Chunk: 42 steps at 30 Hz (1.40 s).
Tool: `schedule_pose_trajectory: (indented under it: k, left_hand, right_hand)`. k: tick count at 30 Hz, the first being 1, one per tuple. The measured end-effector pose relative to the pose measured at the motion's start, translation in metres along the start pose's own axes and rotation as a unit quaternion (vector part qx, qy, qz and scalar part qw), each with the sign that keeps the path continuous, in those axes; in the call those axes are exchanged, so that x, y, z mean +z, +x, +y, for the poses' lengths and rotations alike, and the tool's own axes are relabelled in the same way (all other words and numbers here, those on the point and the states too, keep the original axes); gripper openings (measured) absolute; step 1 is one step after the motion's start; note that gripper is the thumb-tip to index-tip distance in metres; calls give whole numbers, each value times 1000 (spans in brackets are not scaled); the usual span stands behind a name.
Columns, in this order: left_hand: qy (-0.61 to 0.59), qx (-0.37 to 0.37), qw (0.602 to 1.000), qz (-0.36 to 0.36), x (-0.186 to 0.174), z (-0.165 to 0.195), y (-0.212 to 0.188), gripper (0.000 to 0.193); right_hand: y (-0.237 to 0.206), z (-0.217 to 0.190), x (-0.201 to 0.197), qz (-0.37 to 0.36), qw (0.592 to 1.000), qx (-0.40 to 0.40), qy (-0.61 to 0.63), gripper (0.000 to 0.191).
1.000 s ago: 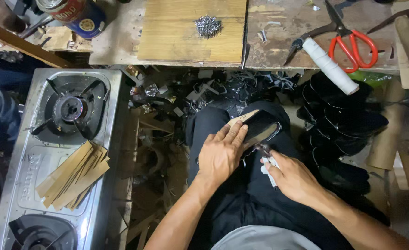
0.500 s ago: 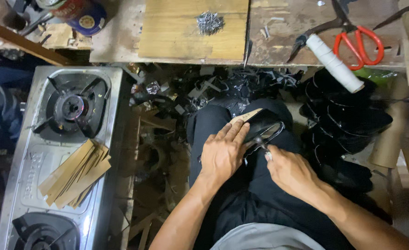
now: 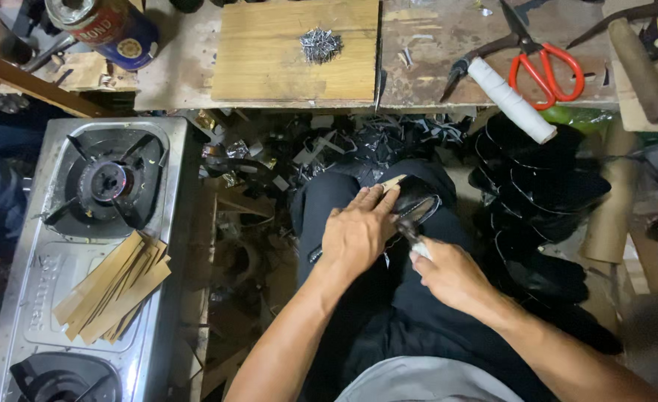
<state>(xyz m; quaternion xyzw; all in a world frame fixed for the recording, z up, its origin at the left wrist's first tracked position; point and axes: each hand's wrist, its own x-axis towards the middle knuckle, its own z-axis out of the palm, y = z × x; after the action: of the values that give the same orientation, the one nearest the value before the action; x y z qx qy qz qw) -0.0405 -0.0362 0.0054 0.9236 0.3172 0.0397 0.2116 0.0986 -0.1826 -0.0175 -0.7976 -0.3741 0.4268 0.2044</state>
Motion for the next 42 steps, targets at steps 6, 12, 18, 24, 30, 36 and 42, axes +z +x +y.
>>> schedule_pose_trajectory:
  k: [6,12,18,24,30,36,42]
  left_hand:
    - [37,61,995,73,5,-1,-9,57]
    - [41,73,995,56,8,-6,-8,64]
    - [23,67,996,54,4,-5,-3,64]
    - [2,-20,1000,21,4,13,17,50]
    - [-17,14,998,-53,-4,-6,15,59]
    - [-26,54,997,-52,-7,-15,22,67]
    - [-29,43,997,-54,-7,-10,19,67]
  right_hand:
    - [14,11,-22,-65,957,44,278,30]
    - [8,4,-44,59,986,-143,-66,35]
    - [4,5,-39,123,947,-263,-136,38]
    - [2,-11,-55,113,930,-185,-299,41]
    - [-21,-26,-65,165,953,-227,-112,24]
    - [-3,-16,-39,193,941,-196,-197,23]
    - [-12,-14,-35,286,911,-294,39,25]
